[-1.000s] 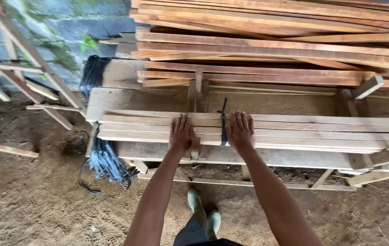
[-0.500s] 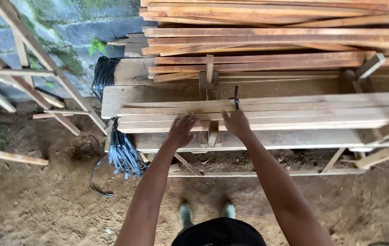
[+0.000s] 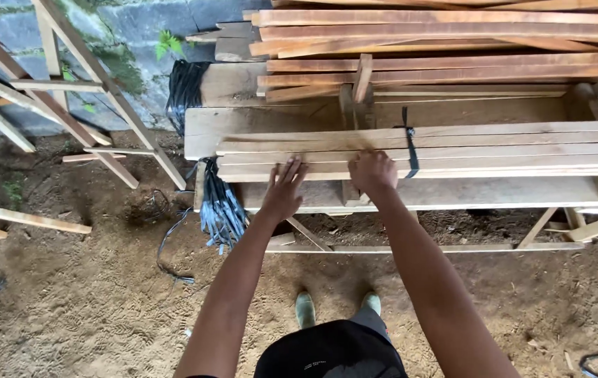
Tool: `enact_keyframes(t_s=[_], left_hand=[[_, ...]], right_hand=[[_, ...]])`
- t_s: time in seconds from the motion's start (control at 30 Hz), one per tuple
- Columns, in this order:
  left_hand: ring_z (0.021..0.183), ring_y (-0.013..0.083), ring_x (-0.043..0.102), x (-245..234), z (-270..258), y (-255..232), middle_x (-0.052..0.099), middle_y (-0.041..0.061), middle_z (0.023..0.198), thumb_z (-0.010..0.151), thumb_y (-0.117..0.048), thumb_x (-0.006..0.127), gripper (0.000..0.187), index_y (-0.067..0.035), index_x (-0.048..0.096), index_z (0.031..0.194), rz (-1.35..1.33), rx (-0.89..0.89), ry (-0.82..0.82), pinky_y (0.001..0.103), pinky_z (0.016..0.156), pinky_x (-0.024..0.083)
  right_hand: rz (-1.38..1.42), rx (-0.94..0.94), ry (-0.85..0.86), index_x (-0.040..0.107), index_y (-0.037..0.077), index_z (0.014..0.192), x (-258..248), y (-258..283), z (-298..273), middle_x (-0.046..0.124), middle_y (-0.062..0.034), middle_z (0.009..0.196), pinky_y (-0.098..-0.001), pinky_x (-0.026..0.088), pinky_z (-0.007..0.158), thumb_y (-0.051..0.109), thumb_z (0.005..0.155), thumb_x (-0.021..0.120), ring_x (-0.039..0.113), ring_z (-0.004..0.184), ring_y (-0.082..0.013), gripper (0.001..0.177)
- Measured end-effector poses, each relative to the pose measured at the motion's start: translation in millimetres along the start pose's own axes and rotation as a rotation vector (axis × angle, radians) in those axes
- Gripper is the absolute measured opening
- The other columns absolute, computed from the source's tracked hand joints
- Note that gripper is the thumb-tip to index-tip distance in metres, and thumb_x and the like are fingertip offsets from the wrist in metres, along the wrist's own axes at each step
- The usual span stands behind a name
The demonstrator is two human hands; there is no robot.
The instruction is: The person is using plastic straps to bundle multiple long wooden planks together.
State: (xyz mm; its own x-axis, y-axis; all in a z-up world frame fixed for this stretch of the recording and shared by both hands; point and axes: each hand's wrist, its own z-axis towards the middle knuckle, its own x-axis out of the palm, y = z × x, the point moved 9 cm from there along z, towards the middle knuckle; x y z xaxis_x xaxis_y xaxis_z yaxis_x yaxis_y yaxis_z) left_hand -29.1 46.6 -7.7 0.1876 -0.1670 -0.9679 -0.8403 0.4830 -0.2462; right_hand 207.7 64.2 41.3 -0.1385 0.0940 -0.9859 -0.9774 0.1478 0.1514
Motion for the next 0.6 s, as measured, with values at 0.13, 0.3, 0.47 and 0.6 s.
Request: enact_keyframes(t_s=[0.13, 0.3, 0.47, 0.6], left_hand=[[0.155, 0.0237, 0.032, -13, -11, 35, 0.041, 0.005, 0.164, 0.093, -0.021, 0.064, 0.059, -0.024, 0.051, 0.151, -0.217, 0.124, -0.23, 0.053, 0.126, 0.022], [0.079, 0.0308, 0.06, -34, -90, 139, 0.062, 0.005, 0.091, 0.093, -0.009, 0.065, 0.016, -0.02, 0.068, 0.104, -0.067, -0.278, -1.114, 0.046, 0.07, 0.05], [0.101, 0.0329, 0.063, 83, -97, 253, 0.058, 0.006, 0.106, 0.097, -0.03, 0.064, 0.024, -0.017, 0.056, 0.116, -0.693, -0.82, -0.646, 0.05, 0.083, 0.054], [0.103, 0.0306, 0.069, 131, -81, 294, 0.064, 0.003, 0.104, 0.083, -0.055, 0.08, 0.052, -0.019, 0.063, 0.117, -0.639, -0.922, -0.396, 0.049, 0.08, 0.06]], right_hand=[[-0.024, 0.032, -0.039, 0.074, 0.011, 0.097, 7, -2, 1, 0.07, -0.0159, 0.09, -0.0516, 0.063, 0.07, 0.045, 0.088, 0.06, 0.076, 0.082, -0.0395, 0.038], [-0.061, 0.061, -0.037, 0.076, 0.013, 0.099, -4, 5, -3, 0.071, -0.0153, 0.089, -0.0507, 0.063, 0.074, 0.041, 0.092, 0.058, 0.077, 0.086, -0.0385, 0.034], [-0.064, 0.055, -0.032, 0.076, 0.014, 0.099, -5, 5, 0, 0.072, -0.0135, 0.088, -0.0515, 0.061, 0.075, 0.039, 0.092, 0.059, 0.076, 0.09, -0.0367, 0.032], [-0.08, 0.058, -0.002, 0.077, 0.018, 0.101, 0, 0, 5, 0.075, -0.0114, 0.09, -0.0511, 0.061, 0.077, 0.044, 0.089, 0.063, 0.074, 0.097, -0.0333, 0.032]])
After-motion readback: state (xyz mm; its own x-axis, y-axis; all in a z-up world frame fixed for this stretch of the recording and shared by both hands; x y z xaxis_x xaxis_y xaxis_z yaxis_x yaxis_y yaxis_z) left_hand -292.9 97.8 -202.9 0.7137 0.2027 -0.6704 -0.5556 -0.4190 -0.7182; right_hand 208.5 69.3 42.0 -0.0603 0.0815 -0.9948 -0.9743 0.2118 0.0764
